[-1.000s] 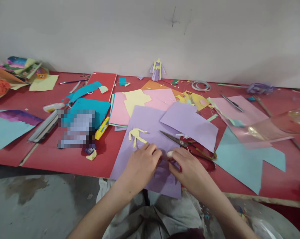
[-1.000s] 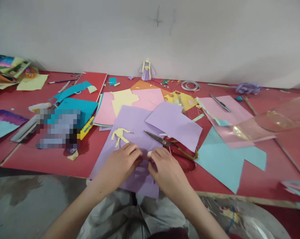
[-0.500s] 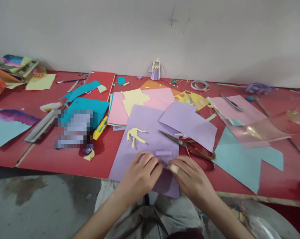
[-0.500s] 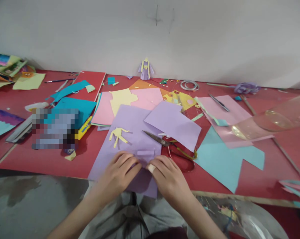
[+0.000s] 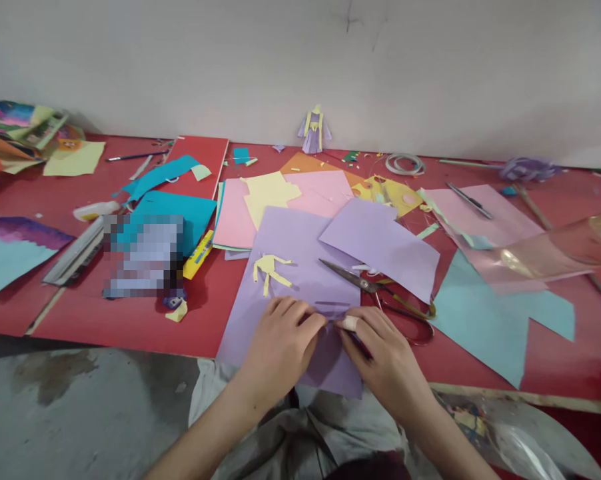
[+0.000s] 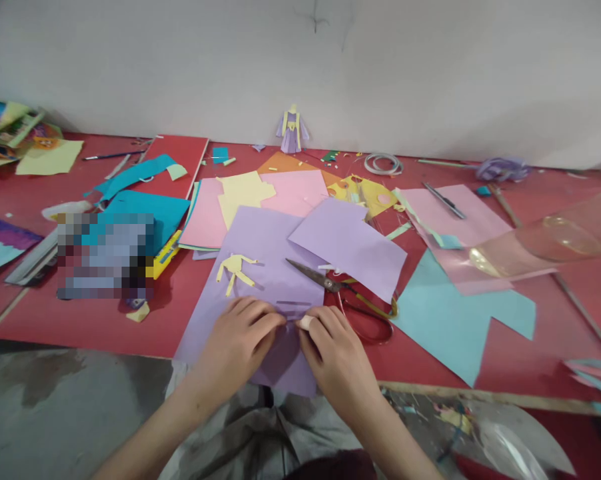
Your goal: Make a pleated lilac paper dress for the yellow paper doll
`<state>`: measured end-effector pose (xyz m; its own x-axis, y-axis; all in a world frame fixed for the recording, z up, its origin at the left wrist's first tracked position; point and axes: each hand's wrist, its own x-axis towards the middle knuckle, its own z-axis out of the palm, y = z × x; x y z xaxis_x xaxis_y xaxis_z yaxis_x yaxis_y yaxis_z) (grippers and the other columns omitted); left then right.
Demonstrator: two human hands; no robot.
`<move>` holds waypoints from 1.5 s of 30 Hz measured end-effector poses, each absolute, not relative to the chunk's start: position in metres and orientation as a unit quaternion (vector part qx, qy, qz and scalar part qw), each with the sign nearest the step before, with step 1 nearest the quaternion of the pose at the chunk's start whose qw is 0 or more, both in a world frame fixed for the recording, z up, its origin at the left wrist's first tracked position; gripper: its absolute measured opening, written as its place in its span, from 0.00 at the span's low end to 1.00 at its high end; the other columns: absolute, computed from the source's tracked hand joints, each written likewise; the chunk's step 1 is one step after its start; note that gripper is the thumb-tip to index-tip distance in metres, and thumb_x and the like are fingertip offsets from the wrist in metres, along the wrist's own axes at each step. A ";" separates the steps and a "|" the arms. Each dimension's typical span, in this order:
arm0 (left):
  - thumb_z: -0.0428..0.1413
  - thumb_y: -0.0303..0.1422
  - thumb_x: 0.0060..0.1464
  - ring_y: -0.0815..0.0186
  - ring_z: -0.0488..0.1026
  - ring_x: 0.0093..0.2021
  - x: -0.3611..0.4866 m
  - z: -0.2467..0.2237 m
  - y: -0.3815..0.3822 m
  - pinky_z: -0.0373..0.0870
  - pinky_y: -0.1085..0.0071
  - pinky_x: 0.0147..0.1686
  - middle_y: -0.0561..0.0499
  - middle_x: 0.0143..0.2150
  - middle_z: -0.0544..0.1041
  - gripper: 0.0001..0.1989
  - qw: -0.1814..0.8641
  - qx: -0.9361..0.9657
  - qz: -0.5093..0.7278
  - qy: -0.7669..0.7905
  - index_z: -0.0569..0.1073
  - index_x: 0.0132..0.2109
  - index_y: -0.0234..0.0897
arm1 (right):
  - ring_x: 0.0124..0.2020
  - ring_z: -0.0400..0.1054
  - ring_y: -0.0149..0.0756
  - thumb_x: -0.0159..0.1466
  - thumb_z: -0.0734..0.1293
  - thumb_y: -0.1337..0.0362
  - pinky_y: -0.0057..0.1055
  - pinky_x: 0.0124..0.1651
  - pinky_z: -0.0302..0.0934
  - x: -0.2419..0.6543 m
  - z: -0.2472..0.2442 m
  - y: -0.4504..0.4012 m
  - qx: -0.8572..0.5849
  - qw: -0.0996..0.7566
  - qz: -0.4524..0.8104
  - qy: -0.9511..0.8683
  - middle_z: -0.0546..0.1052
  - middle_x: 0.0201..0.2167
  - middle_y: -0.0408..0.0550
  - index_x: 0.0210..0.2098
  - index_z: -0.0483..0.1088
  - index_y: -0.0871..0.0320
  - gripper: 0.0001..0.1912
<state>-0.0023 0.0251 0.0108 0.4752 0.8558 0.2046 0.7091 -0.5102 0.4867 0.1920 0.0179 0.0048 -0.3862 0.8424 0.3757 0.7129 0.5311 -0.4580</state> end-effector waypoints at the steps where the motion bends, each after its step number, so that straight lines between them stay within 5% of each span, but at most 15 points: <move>1: 0.51 0.26 0.64 0.60 0.67 0.41 -0.002 0.010 0.024 0.66 0.61 0.42 0.50 0.40 0.73 0.07 0.151 0.846 0.210 0.465 0.73 0.43 0.37 | 0.37 0.67 0.39 0.69 0.62 0.72 0.37 0.41 0.65 0.192 0.004 0.017 -0.471 0.288 0.105 -0.827 0.73 0.37 0.50 0.39 0.67 0.57 0.05; 7: 0.51 0.26 0.64 0.56 0.67 0.48 -0.005 0.011 0.015 0.67 0.59 0.50 0.44 0.49 0.74 0.09 0.011 0.897 0.187 0.401 0.74 0.48 0.30 | 0.38 0.66 0.40 0.69 0.61 0.73 0.38 0.43 0.66 0.193 0.007 0.014 -0.443 0.248 0.069 -0.859 0.74 0.38 0.51 0.40 0.69 0.59 0.06; 20: 0.49 0.23 0.65 0.57 0.70 0.46 -0.009 0.013 0.033 0.70 0.60 0.46 0.44 0.46 0.75 0.10 0.015 0.923 0.138 0.360 0.72 0.49 0.29 | 0.38 0.66 0.41 0.67 0.62 0.75 0.38 0.42 0.66 0.212 -0.002 0.026 -0.361 0.229 0.027 -0.904 0.75 0.37 0.56 0.43 0.73 0.65 0.09; 28: 0.49 0.26 0.66 0.60 0.67 0.48 -0.012 0.021 0.034 0.67 0.62 0.51 0.48 0.43 0.74 0.07 0.239 0.846 0.227 0.418 0.72 0.42 0.34 | 0.45 0.68 0.44 0.68 0.62 0.73 0.42 0.48 0.66 0.202 0.004 0.021 -0.379 0.263 0.080 -0.884 0.77 0.39 0.55 0.40 0.73 0.62 0.08; 34: 0.54 0.30 0.65 0.69 0.73 0.38 -0.016 0.034 0.034 0.68 0.73 0.38 0.56 0.39 0.78 0.04 0.473 0.711 0.229 0.468 0.74 0.43 0.40 | 0.37 0.73 0.33 0.68 0.65 0.66 0.27 0.38 0.68 0.199 0.023 0.021 -0.470 0.286 0.347 -0.759 0.78 0.36 0.44 0.42 0.73 0.53 0.05; 45: 0.49 0.26 0.66 0.60 0.68 0.46 -0.010 0.012 0.041 0.69 0.63 0.45 0.49 0.43 0.73 0.08 0.160 0.857 0.176 0.458 0.73 0.44 0.37 | 0.37 0.66 0.39 0.68 0.63 0.71 0.36 0.42 0.63 0.190 0.003 0.038 -0.442 0.263 0.087 -0.853 0.74 0.34 0.51 0.36 0.69 0.61 0.04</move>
